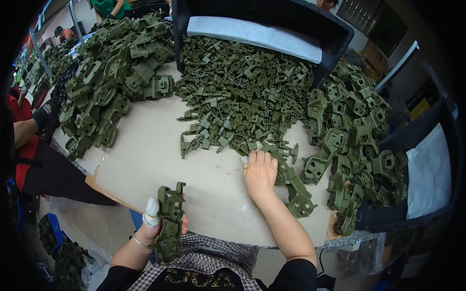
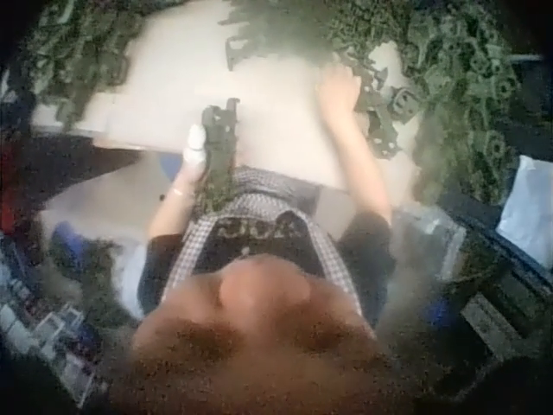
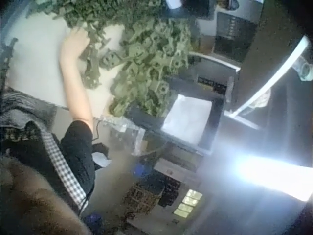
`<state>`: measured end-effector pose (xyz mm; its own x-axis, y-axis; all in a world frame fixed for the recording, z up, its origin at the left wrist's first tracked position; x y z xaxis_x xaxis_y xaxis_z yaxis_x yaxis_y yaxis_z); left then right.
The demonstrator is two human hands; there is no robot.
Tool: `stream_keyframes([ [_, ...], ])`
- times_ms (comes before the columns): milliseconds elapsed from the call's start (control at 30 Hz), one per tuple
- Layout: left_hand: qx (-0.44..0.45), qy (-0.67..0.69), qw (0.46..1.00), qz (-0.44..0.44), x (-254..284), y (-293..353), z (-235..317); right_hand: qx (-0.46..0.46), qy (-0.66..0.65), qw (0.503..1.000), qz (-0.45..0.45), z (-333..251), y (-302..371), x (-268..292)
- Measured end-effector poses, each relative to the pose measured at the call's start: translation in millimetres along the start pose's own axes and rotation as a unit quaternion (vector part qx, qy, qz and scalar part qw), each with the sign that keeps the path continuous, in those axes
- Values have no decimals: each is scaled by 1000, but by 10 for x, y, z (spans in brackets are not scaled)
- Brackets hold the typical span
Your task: The person repeatedly picks up plastic components from the workbench and fits them together by hand.
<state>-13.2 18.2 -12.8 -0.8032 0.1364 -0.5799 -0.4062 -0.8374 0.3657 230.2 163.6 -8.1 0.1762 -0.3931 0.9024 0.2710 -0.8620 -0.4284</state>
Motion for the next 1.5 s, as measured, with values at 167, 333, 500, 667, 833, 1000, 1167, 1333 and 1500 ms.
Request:
stream_keyframes([
  [167,-8,-42,999,-8,-31,-17,13,90,-32,993,67,31,-38,-12],
  [333,-29,-20,999,-16,2,40,-62,28,-111,992,59,23,-56,-59],
  [500,-42,-40,998,-19,-48,80,-21,14,-195,980,41,-77,16,-24],
  [667,-34,-39,999,-8,-107,45,30,61,-178,982,-17,-83,85,69],
  [833,-16,-16,1000,-14,-102,4,3,-39,-618,725,-301,-429,437,715],
  [1000,-68,-139,987,-37,-279,-35,-23,44,-507,816,-275,-677,471,841],
  [1167,-136,-463,874,-53,-251,93,29,61,-531,790,-299,-670,576,850],
  [1333,-162,-356,916,-90,-283,206,-245,66,-561,766,-307,-745,898,707],
  [1500,-131,-490,860,-51,-309,168,-193,41,-544,784,-297,-761,1117,661],
])
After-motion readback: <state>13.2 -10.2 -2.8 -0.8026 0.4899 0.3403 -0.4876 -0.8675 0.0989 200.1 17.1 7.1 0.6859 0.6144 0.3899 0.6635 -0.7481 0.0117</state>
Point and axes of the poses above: each hand's wrist, its own y-axis away from the middle knuckle, its own x-axis out of the back of the hand, z = x × y, the point moved 2 cm from there along -y, towards the middle knuckle, and after that the axes turned 9 degrees about -y, right-handed, at the moved point
